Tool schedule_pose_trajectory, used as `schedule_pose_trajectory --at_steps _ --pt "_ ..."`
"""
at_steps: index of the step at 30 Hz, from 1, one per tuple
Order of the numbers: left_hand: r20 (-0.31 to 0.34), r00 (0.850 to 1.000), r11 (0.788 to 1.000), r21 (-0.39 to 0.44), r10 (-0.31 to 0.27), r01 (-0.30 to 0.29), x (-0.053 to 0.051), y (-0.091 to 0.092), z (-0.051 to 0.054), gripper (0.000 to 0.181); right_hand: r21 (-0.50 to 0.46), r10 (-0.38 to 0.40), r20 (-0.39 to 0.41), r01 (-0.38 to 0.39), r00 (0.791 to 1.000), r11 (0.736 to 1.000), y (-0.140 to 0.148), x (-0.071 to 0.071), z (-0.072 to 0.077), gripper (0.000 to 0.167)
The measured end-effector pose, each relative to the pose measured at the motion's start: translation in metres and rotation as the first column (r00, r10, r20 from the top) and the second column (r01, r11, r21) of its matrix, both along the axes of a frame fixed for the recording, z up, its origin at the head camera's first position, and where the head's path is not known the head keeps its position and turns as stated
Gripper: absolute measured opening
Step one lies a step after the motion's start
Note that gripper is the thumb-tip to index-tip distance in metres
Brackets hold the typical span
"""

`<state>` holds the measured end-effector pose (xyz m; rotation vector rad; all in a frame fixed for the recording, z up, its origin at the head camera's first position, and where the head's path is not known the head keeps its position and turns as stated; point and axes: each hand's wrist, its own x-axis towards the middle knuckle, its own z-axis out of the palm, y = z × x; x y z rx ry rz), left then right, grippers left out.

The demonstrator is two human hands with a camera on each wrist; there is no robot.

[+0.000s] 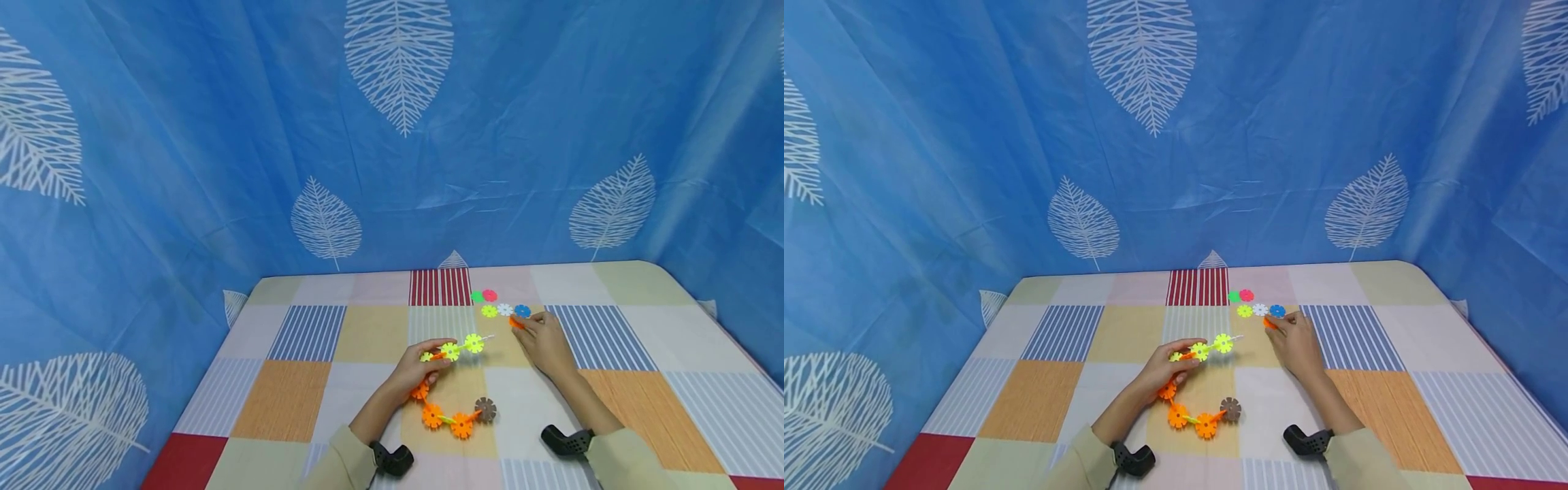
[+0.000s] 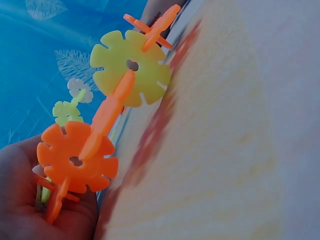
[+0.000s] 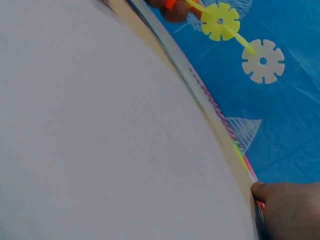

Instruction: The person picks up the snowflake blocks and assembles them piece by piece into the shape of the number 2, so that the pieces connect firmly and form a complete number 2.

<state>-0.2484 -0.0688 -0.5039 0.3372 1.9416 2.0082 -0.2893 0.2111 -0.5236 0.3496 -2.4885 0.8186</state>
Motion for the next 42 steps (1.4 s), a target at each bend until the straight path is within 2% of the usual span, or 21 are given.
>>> schedule_pose_trajectory --at_steps 4,7,11,13,14,15,16,17,19,20,21,22,24,27,31,35,42 --pt "-0.005 1.000 1.000 -0.004 -0.003 0.003 0.000 0.000 0.000 0.034 -0.007 0.027 -0.038 -0.028 0.999 1.000 -0.003 0.002 -0.003 0.023" --pt "-0.009 1.000 1.000 -0.008 -0.006 0.006 0.000 0.000 0.000 0.034 -0.016 0.034 -0.045 -0.035 0.998 0.999 -0.005 0.004 -0.002 0.028" --pt "-0.008 1.000 1.000 -0.009 -0.007 0.007 0.000 0.001 0.000 0.033 -0.041 0.015 0.000 -0.015 1.000 0.999 -0.006 0.007 0.000 0.030" --pt "-0.001 1.000 1.000 -0.007 -0.007 0.007 0.001 0.001 -0.001 0.034 -0.106 0.032 0.055 -0.026 0.998 0.994 -0.007 0.009 0.000 0.026" --pt "0.000 1.000 1.000 -0.005 -0.008 0.008 0.001 0.001 -0.001 0.034 -0.172 0.068 0.092 -0.051 0.993 0.984 -0.007 0.010 0.001 0.025" --pt "0.002 1.000 1.000 -0.003 -0.009 0.009 0.001 0.001 -0.001 0.034 -0.265 0.123 0.136 -0.084 0.983 0.960 -0.007 0.012 0.002 0.025" --pt "0.003 1.000 1.000 -0.001 -0.010 0.011 0.001 0.001 -0.001 0.034 -0.368 0.190 0.169 -0.116 0.967 0.922 -0.008 0.013 0.003 0.026" --pt "0.002 1.000 1.000 0.000 -0.012 0.012 0.002 0.001 -0.001 0.034 -0.475 0.261 0.192 -0.143 0.946 0.868 -0.009 0.015 0.004 0.027" --pt "-0.003 1.000 1.000 0.001 -0.013 0.013 0.002 0.001 0.000 0.035 -0.663 0.393 0.205 -0.168 0.896 0.730 -0.011 0.018 0.006 0.030" --pt "-0.005 1.000 1.000 0.000 -0.013 0.013 0.002 0.001 0.000 0.035 -0.725 0.439 0.196 -0.172 0.877 0.667 -0.012 0.020 0.007 0.033" --pt "-0.007 1.000 1.000 -0.002 -0.012 0.012 0.002 0.001 0.001 0.034 -0.766 0.464 0.185 -0.169 0.866 0.621 -0.013 0.021 0.008 0.035" --pt "-0.008 1.000 1.000 -0.007 -0.011 0.011 0.001 0.000 0.001 0.034 -0.784 0.474 0.175 -0.169 0.863 0.597 -0.014 0.022 0.009 0.036" --pt "-0.007 1.000 1.000 -0.015 -0.009 0.009 0.001 0.000 0.002 0.034 -0.801 0.472 0.162 -0.163 0.867 0.575 -0.015 0.023 0.011 0.036" --pt "-0.011 1.000 1.000 -0.024 -0.011 0.010 0.000 0.000 0.001 0.034 -0.803 0.463 0.164 -0.155 0.871 0.576 -0.017 0.023 0.012 0.036" --pt "-0.016 1.000 1.000 -0.029 -0.013 0.012 0.000 0.000 0.000 0.034 -0.803 0.482 0.157 -0.173 0.862 0.570 -0.019 0.024 0.011 0.034" --pt "-0.019 1.000 0.999 -0.031 -0.020 0.020 0.000 0.000 0.000 0.034 -0.814 0.504 0.125 -0.202 0.855 0.544 -0.021 0.024 0.010 0.030" --pt "-0.036 0.999 0.998 -0.046 -0.041 0.039 0.002 0.000 0.002 0.034 -0.833 0.553 0.088 -0.244 0.829 0.497 -0.023 0.025 0.007 0.028"
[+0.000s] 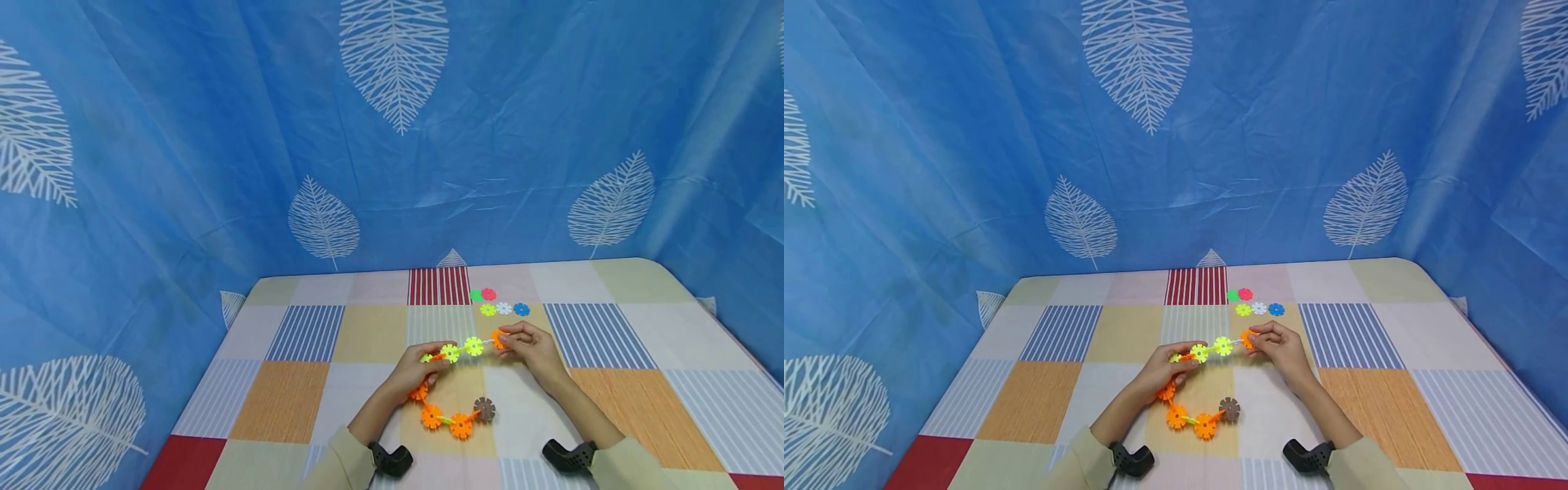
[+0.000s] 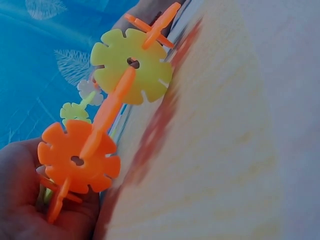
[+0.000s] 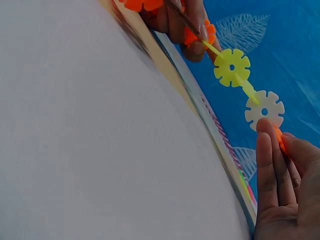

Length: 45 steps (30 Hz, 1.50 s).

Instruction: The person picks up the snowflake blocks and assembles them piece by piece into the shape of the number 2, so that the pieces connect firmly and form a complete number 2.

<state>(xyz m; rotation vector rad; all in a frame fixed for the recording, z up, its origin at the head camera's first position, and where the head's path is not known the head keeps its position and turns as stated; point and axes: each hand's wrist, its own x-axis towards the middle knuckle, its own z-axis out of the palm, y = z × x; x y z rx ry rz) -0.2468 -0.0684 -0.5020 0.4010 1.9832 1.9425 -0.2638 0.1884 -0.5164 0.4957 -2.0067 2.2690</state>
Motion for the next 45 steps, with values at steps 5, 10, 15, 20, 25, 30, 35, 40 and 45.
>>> schedule_pose_trajectory --at_steps 5,10,15,20,25,30,35,40,45 --pt "-0.015 1.000 1.000 -0.009 -0.025 0.025 -0.001 -0.001 -0.001 0.035 -0.003 0.009 0.000 -0.009 1.000 1.000 -0.002 0.000 0.001 0.028" --pt "0.002 1.000 0.999 -0.021 -0.030 0.030 -0.001 -0.001 -0.001 0.038 -0.010 0.027 -0.002 -0.027 1.000 1.000 -0.004 -0.001 0.002 0.029" --pt "0.017 1.000 0.999 -0.022 -0.026 0.026 0.000 0.001 0.000 0.038 0.038 0.001 -0.002 -0.001 1.000 0.999 -0.004 0.001 0.002 0.028" --pt "0.031 0.999 0.999 -0.009 -0.040 0.041 0.002 0.001 0.002 0.037 0.205 -0.086 -0.087 0.102 0.993 0.973 -0.004 0.001 0.004 0.021" --pt "0.015 0.995 0.993 -0.073 -0.097 0.098 0.003 -0.001 0.005 0.038 0.354 0.109 -0.116 -0.061 0.987 0.933 -0.004 -0.004 0.014 0.027" --pt "-0.054 0.988 0.975 -0.177 -0.147 0.135 0.004 -0.003 0.014 0.036 0.528 0.316 0.021 -0.279 0.948 0.802 -0.008 -0.007 0.029 0.027" --pt "-0.085 0.979 0.961 -0.226 -0.184 0.161 0.006 -0.003 0.020 0.036 0.586 0.402 0.120 -0.392 0.908 0.709 -0.017 -0.008 0.039 0.022" --pt "-0.100 0.973 0.956 -0.234 -0.207 0.179 0.007 -0.003 0.024 0.036 0.591 0.431 0.155 -0.433 0.889 0.681 -0.023 -0.007 0.040 0.018" --pt "-0.144 0.965 0.947 -0.267 -0.220 0.176 0.003 -0.006 0.023 0.037 0.567 0.404 0.151 -0.414 0.902 0.713 -0.023 -0.006 0.037 0.020"
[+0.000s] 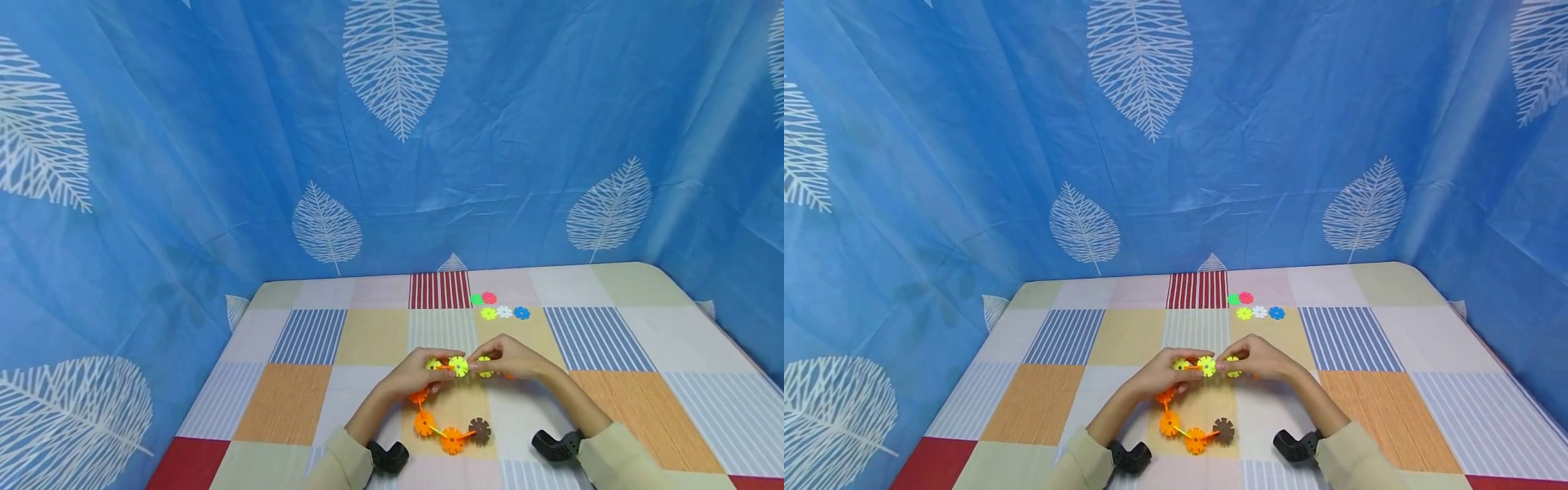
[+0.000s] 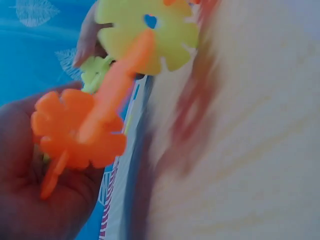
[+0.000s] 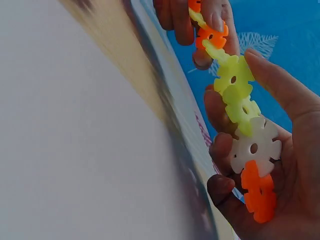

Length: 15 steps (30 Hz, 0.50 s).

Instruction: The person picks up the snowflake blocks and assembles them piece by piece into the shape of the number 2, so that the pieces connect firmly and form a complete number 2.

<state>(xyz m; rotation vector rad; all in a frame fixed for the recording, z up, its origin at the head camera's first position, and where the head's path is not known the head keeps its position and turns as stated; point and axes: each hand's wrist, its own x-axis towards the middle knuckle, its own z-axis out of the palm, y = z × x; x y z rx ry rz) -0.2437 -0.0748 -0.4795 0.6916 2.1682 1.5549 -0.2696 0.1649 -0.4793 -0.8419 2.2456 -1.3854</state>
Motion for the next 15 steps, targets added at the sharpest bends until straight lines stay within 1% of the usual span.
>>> schedule_pose_trajectory --at_steps 2,5,6,7,8,10,12,13,15 --pt "-0.052 0.999 1.000 -0.014 0.000 0.000 -0.002 -0.003 -0.001 0.042 -0.017 -0.031 0.001 0.031 1.000 0.999 0.002 0.001 -0.001 0.022" --pt "-0.112 0.994 1.000 0.002 0.011 -0.010 -0.006 -0.010 -0.001 0.053 -0.040 -0.095 0.007 0.095 0.995 0.995 0.006 0.002 -0.003 0.025" --pt "-0.114 0.993 1.000 0.019 0.018 -0.016 -0.007 -0.012 0.000 0.057 -0.052 -0.117 0.010 0.118 0.993 0.992 0.008 0.002 -0.004 0.026" --pt "-0.110 0.994 0.998 0.058 0.020 -0.013 -0.008 -0.015 -0.001 0.061 -0.064 -0.146 0.020 0.147 0.989 0.987 0.010 0.002 -0.004 0.028" --pt "-0.093 0.995 0.995 0.096 0.023 -0.014 -0.009 -0.018 0.000 0.064 -0.077 -0.176 0.029 0.177 0.984 0.981 0.012 0.003 -0.005 0.029" --pt "-0.032 0.999 0.980 0.199 0.002 0.004 -0.011 -0.022 -0.001 0.067 -0.114 -0.230 0.055 0.235 0.972 0.965 0.015 0.003 -0.005 0.033" --pt "0.025 0.999 0.953 0.303 -0.022 0.014 -0.013 -0.025 -0.002 0.070 -0.153 -0.282 0.073 0.290 0.957 0.945 0.018 0.003 -0.006 0.036" --pt "0.049 0.998 0.939 0.344 -0.038 0.019 -0.013 -0.026 -0.002 0.071 -0.168 -0.311 0.082 0.321 0.947 0.932 0.019 0.003 -0.006 0.038" --pt "0.098 0.994 0.911 0.411 -0.054 0.009 -0.014 -0.027 -0.002 0.074 -0.209 -0.356 0.073 0.364 0.932 0.908 0.019 0.004 -0.007 0.039"
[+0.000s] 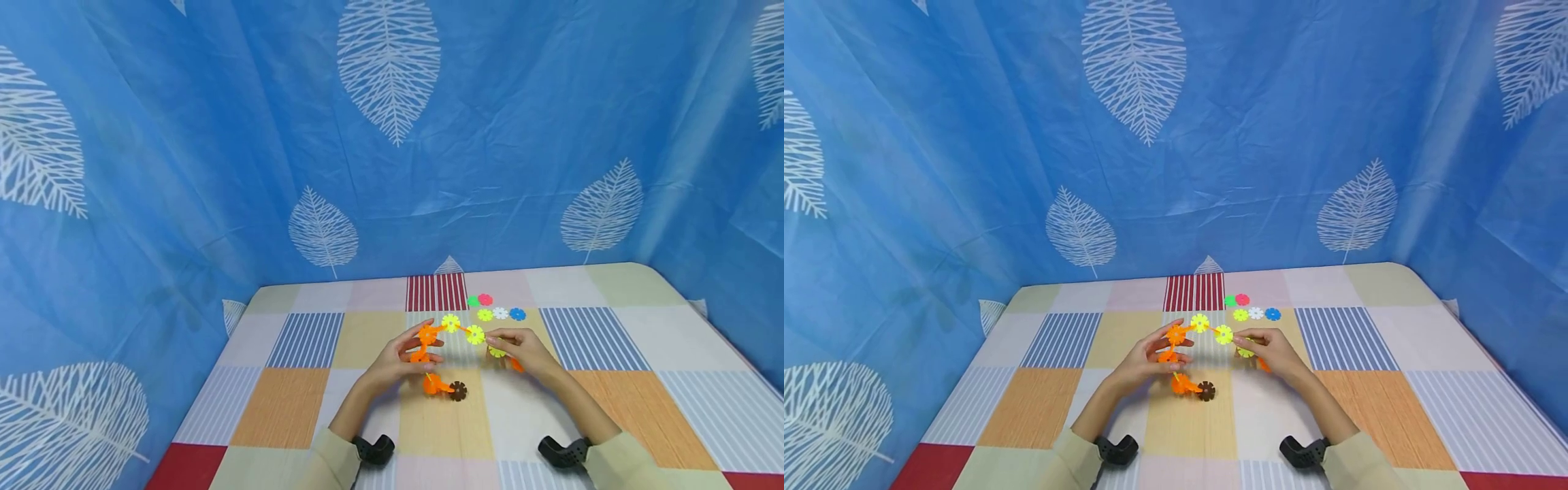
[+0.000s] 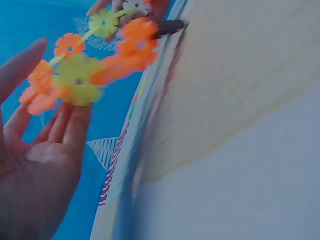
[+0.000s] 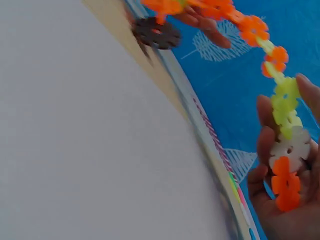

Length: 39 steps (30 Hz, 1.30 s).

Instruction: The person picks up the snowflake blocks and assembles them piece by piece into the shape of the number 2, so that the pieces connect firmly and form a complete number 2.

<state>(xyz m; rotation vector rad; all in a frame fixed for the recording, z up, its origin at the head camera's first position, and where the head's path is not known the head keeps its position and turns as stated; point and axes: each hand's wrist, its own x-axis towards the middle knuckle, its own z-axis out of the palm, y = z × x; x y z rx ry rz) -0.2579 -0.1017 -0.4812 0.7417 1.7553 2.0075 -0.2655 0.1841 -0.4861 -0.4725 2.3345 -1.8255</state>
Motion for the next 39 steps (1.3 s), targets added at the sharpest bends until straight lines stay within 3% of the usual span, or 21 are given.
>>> schedule_pose_trajectory --at_steps 4,6,9,12,19,22,25,31,34,39 --pt "0.014 0.996 0.994 0.069 0.083 -0.084 0.000 0.001 0.000 0.074 -0.094 -0.088 -0.054 0.083 0.995 0.992 -0.005 0.002 -0.003 0.037" --pt "0.003 0.990 0.985 0.102 0.142 -0.142 0.000 0.003 0.001 0.070 -0.146 -0.082 -0.090 0.068 0.993 0.987 -0.008 0.003 -0.004 0.034" --pt "-0.010 0.977 0.966 0.154 0.211 -0.207 -0.001 0.003 0.007 0.063 -0.205 0.004 -0.129 -0.031 0.992 0.978 -0.013 0.005 -0.003 0.030" --pt "0.017 0.971 0.947 0.220 0.237 -0.234 -0.001 -0.001 0.015 0.057 -0.236 0.120 -0.147 -0.153 0.982 0.960 -0.015 0.009 0.003 0.030" --pt "0.022 0.967 0.935 0.254 0.253 -0.250 0.001 -0.009 0.028 0.044 -0.263 0.337 -0.134 -0.361 0.932 0.895 -0.026 0.018 0.018 0.080" --pt "0.017 0.962 0.928 0.259 0.271 -0.266 0.000 -0.009 0.029 0.042 -0.281 0.373 -0.139 -0.397 0.917 0.874 -0.031 0.021 0.020 0.088" --pt "0.000 0.951 0.920 0.253 0.310 -0.300 -0.001 -0.008 0.028 0.044 -0.276 0.343 -0.158 -0.375 0.926 0.885 -0.034 0.023 0.020 0.087" --pt "-0.078 0.920 0.915 0.167 0.383 -0.367 -0.004 -0.004 0.023 0.055 -0.275 0.196 -0.144 -0.230 0.970 0.934 -0.038 0.025 0.016 0.086" --pt "-0.092 0.920 0.919 0.142 0.381 -0.367 -0.004 -0.002 0.019 0.064 -0.310 0.134 -0.106 -0.161 0.985 0.937 -0.040 0.025 0.011 0.086" --pt "-0.081 0.935 0.933 0.138 0.344 -0.332 -0.002 0.002 0.010 0.065 -0.380 0.017 -0.011 -0.020 1.000 0.925 -0.049 0.028 0.003 0.086"
